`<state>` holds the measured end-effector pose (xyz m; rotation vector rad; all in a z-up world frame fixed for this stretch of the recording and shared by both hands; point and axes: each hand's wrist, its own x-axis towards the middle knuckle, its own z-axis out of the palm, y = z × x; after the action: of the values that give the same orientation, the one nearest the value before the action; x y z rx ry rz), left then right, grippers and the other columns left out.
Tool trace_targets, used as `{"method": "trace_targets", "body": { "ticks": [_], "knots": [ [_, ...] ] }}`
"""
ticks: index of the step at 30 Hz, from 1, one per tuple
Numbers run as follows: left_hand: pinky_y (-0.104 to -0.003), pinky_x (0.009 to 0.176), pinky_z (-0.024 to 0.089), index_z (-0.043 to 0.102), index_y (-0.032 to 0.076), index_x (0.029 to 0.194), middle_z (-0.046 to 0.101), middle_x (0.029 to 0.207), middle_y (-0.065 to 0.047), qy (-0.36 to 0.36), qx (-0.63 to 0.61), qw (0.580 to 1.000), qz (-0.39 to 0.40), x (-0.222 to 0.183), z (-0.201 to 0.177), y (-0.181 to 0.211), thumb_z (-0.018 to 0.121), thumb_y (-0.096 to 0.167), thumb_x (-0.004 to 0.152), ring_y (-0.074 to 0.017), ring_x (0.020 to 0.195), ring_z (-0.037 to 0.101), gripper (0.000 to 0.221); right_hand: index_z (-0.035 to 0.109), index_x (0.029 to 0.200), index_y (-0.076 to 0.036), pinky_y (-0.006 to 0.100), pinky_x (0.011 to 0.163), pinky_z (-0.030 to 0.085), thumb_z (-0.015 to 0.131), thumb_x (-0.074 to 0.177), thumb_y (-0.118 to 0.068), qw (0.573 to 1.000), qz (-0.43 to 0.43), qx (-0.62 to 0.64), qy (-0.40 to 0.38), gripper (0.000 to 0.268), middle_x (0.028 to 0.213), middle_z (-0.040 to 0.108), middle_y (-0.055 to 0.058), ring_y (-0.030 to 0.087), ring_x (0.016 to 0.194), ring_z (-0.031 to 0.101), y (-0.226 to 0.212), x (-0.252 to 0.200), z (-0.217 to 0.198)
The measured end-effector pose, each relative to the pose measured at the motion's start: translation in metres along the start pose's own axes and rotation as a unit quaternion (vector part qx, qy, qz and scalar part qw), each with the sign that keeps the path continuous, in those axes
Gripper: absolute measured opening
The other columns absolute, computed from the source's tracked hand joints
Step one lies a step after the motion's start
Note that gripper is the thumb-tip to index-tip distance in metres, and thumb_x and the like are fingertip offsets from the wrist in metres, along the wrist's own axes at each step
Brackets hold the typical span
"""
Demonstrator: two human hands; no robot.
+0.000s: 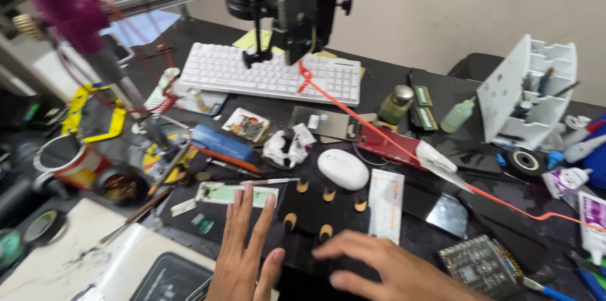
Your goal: The person disassembles a mobile phone by removing the back cover, detaching internal components, and unscrewing the internal frame using a screwdriver.
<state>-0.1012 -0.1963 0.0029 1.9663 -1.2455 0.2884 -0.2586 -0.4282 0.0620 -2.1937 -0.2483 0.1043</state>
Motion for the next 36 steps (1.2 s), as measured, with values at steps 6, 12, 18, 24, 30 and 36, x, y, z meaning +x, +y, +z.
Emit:
{"method": "trace_targets", "body": {
  "ticks": [6, 12, 18, 24, 30, 36],
  "knots": [
    [-0.059, 0.119, 0.019, 0.046, 0.009, 0.151, 0.030, 0.159, -0.029, -0.053, 0.028, 0.994, 0.088, 0.028, 0.039, 0.017, 0.064, 0.034, 0.093, -0.0474, 0.151, 0.022, 0.065, 0.070, 0.130, -0.011, 0.031, 0.093, 0.059, 0.073, 0.097, -0.031, 0.991, 0.058, -0.082, 0.085, 0.039, 0.118, 0.074, 0.006, 0.020, 0.113, 0.075, 0.041, -0.074, -0.003],
    [-0.061, 0.118, 0.017, 0.053, 0.005, 0.143, 0.040, 0.151, -0.031, -0.149, 0.040, 0.974, 0.167, 0.040, 0.065, 0.027, 0.069, 0.041, 0.092, -0.0481, 0.146, 0.028, 0.065, 0.074, 0.122, -0.016, 0.034, 0.085, 0.059, 0.075, 0.085, -0.032, 0.937, 0.184, -0.193, 0.226, 0.040, 0.109, 0.076, 0.005, 0.024, 0.098, 0.075, 0.062, -0.112, -0.022],
    [-0.069, 0.116, 0.014, 0.046, 0.001, 0.145, 0.038, 0.147, -0.036, -0.272, 0.082, 0.942, 0.179, 0.059, 0.065, 0.027, 0.076, 0.031, 0.080, -0.0545, 0.144, 0.027, 0.077, 0.069, 0.126, -0.017, 0.041, 0.088, 0.055, 0.072, 0.084, -0.037, 0.890, 0.235, -0.309, 0.238, 0.047, 0.115, 0.068, 0.009, 0.032, 0.101, 0.069, 0.077, -0.114, -0.056],
    [-0.072, 0.117, 0.010, 0.041, 0.006, 0.152, 0.037, 0.152, -0.031, -0.370, 0.132, 0.907, 0.150, 0.074, 0.066, 0.034, 0.078, 0.017, 0.069, -0.0545, 0.144, 0.029, 0.091, 0.061, 0.129, -0.011, 0.045, 0.092, 0.052, 0.075, 0.078, -0.043, 0.873, 0.248, -0.346, 0.238, 0.063, 0.131, 0.062, 0.015, 0.040, 0.110, 0.064, 0.088, -0.127, -0.093],
    [-0.072, 0.114, 0.014, 0.043, 0.011, 0.150, 0.035, 0.157, -0.023, -0.389, 0.121, 0.904, 0.128, 0.085, 0.067, 0.033, 0.078, 0.021, 0.074, -0.0566, 0.140, 0.030, 0.084, 0.052, 0.145, -0.018, 0.044, 0.095, 0.053, 0.080, 0.074, -0.054, 0.839, 0.403, -0.301, 0.208, 0.085, 0.131, 0.060, 0.013, 0.038, 0.116, 0.062, 0.088, -0.143, -0.099],
    [-0.070, 0.114, 0.017, 0.036, 0.009, 0.153, 0.030, 0.161, -0.021, -0.452, 0.140, 0.877, 0.086, 0.100, 0.069, 0.034, 0.076, 0.028, 0.079, -0.0531, 0.143, 0.029, 0.086, 0.046, 0.151, -0.019, 0.045, 0.096, 0.052, 0.077, 0.075, -0.059, 0.810, 0.447, -0.314, 0.211, 0.092, 0.139, 0.057, 0.015, 0.038, 0.117, 0.061, 0.093, -0.152, -0.098]
  ]
}}
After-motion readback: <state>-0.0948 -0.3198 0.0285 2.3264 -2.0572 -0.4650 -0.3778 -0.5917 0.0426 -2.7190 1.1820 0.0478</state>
